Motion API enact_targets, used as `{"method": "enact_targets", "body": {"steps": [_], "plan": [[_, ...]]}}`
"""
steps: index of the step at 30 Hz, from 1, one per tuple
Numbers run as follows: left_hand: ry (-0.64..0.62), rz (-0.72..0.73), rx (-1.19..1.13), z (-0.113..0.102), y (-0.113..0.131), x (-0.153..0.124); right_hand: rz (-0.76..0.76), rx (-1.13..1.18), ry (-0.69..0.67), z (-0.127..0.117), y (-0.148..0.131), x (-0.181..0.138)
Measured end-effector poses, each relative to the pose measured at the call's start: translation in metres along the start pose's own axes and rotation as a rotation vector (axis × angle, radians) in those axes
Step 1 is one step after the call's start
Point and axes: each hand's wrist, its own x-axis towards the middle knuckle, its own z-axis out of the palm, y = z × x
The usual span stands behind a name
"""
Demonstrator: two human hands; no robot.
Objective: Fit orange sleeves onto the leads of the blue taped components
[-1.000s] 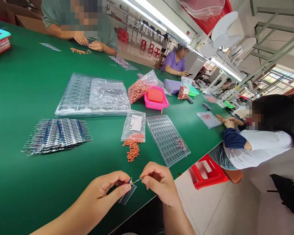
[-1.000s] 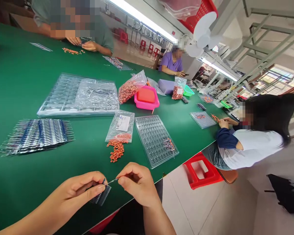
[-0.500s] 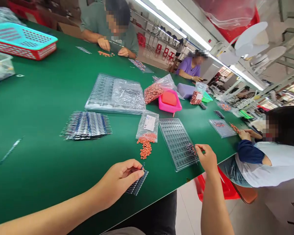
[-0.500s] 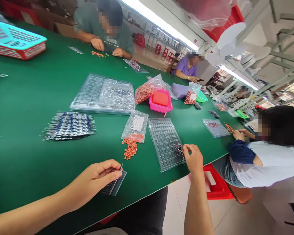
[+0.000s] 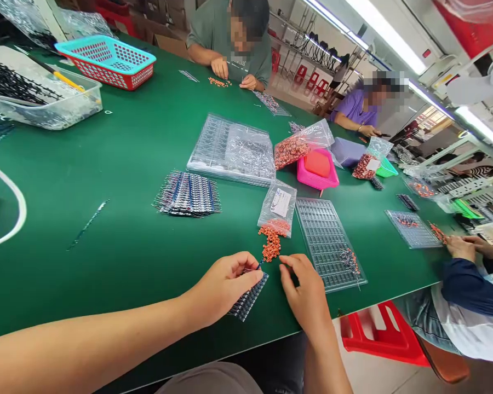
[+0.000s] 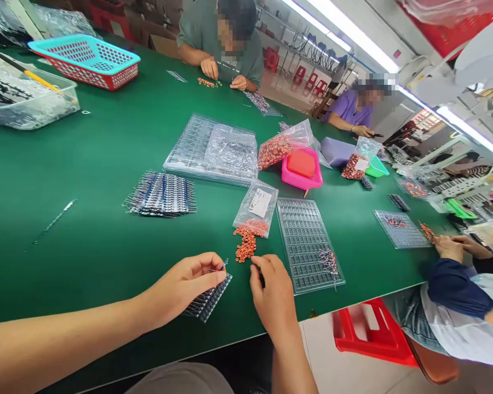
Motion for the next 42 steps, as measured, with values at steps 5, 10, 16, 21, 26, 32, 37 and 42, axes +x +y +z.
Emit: {"method": "enact_targets", "body": {"steps": [5,10,16,21,26,32,37,42], "plan": [[-0.019,-0.020,-0.027,0.000,-0.001,0.002,0.005,-0.097,-0.010,0.011,0.002,0.005],[-0.042,-0.036,-0.028,0.000,-0.003,0.003,-0.003,-0.118,-0.023,0.009,0.000,-0.004],[-0.046,-0.052,-0.012,-0.001,-0.002,0.002,0.037,-0.048,0.005,0.007,-0.001,-0.015],[-0.050,-0.077,-0.012,-0.001,0.000,0.002,0.063,-0.016,0.032,0.005,-0.002,-0.014],[-0.043,-0.104,-0.016,0.000,0.002,0.001,0.091,-0.072,0.104,0.006,-0.003,-0.017],[-0.034,-0.096,-0.033,0.000,0.002,0.002,0.085,-0.085,0.110,0.006,-0.004,-0.018],[-0.035,-0.088,-0.027,0.000,-0.001,0.003,0.085,-0.070,0.098,0.006,-0.004,-0.018],[-0.028,-0.086,-0.040,0.001,-0.001,0.002,0.061,-0.057,0.083,0.007,-0.004,-0.017]]}}
